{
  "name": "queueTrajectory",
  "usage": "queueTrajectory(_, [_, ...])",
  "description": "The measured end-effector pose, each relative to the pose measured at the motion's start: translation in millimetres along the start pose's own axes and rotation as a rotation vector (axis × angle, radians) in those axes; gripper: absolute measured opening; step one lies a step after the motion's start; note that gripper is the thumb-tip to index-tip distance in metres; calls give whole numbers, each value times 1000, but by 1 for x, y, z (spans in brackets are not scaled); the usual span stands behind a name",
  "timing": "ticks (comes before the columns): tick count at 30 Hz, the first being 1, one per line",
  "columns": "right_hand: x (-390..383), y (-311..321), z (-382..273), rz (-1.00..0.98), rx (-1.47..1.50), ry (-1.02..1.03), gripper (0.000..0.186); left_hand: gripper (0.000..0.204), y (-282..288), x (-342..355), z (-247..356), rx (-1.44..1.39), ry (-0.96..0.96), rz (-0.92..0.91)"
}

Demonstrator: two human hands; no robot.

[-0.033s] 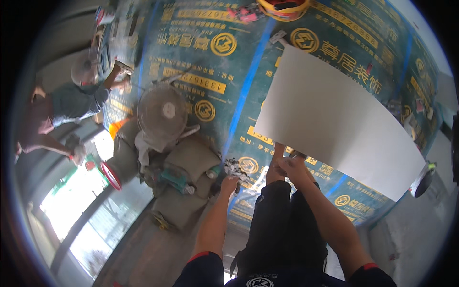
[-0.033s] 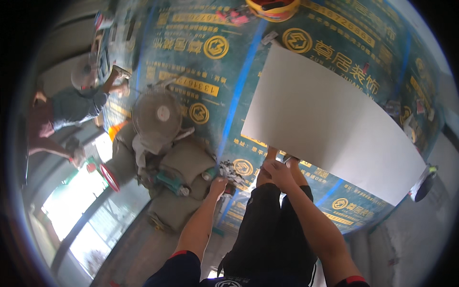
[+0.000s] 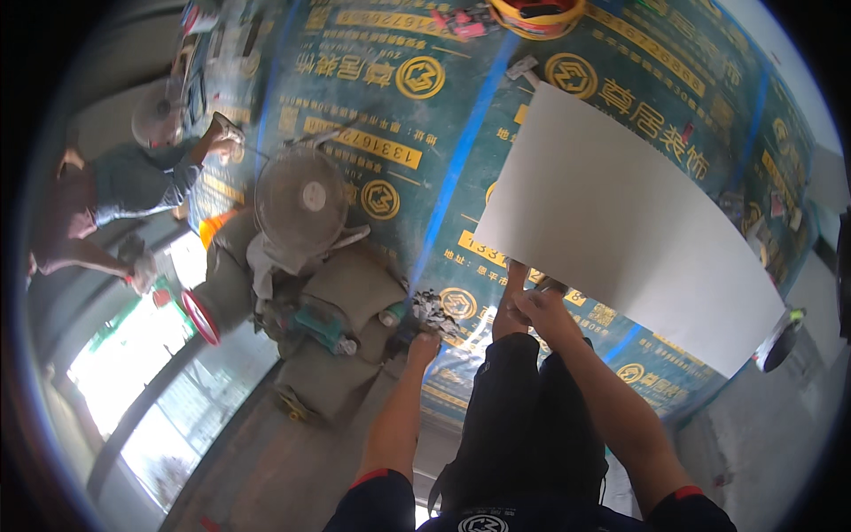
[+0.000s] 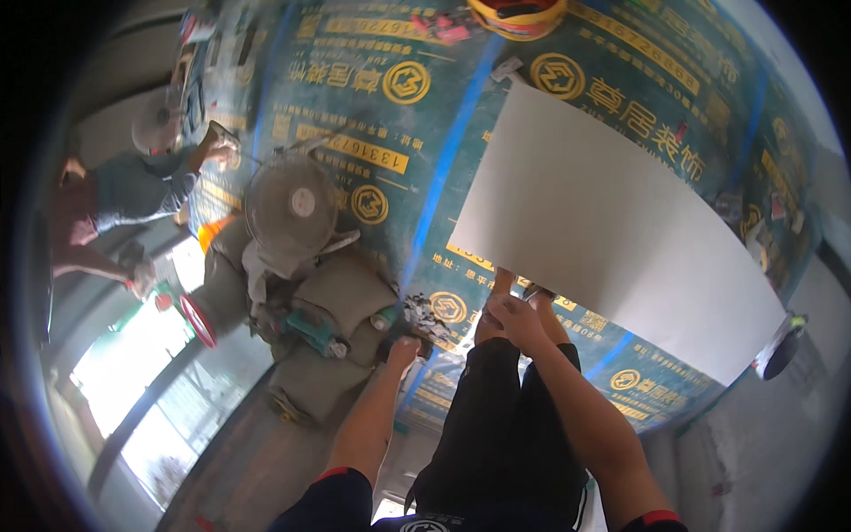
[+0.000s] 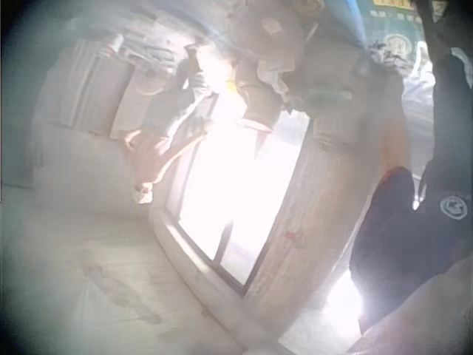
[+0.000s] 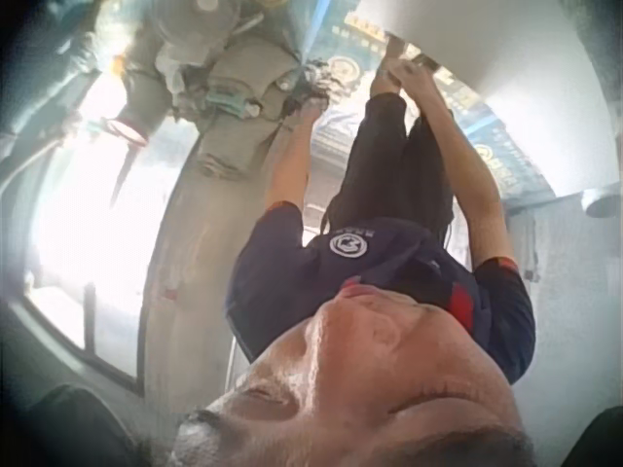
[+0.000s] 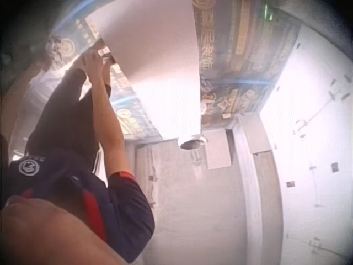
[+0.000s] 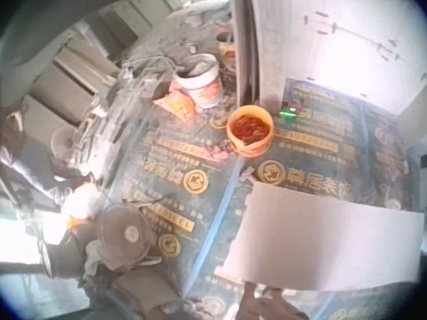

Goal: The person cuts a large tile using a circular saw while holding it steady by hand on a floor, then uses an angle grinder to shape a hole in the center of the tile, and finally applies mortar to the back of the tile with a trowel.

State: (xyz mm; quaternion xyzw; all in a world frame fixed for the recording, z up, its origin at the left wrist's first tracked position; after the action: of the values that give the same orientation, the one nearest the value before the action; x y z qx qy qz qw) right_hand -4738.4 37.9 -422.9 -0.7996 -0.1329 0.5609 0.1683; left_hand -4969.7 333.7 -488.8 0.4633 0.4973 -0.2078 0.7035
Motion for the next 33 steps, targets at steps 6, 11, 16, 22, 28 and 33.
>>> queueTrajectory(6, [-49,91,1,201,-964,95,32,19,-59,-70,-67,-129,122,295])
queueTrajectory(11, [-109,180,31,182,-1248,8,27,21,-48,-84,-207,-238,553,345])
queueTrajectory(16, [-144,221,78,571,-804,-403,26,27,25,-92,-329,454,477,621])
queueTrajectory(22, [-100,56,79,477,-1221,-326,33,49,53,-10,-464,-950,772,564])
queueTrajectory(28, [-88,3,78,439,-1191,-332,34,58,64,13,-492,-1431,865,718])
queueTrajectory(33, [-76,-46,52,347,-1165,-297,40,40,57,-10,-509,-1245,698,481])
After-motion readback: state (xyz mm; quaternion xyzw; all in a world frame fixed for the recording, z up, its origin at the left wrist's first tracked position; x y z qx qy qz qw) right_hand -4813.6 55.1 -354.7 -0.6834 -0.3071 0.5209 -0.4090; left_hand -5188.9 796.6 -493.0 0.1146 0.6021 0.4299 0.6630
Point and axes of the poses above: each hand's wrist, its own x-axis towards the middle knuckle, its own y-axis out of the back of the hand, z = x × y, the point moved 10 cm from there along x, towards the middle knuckle, and after that the axes turned 14 degrees about x, right-handed, at the moved point
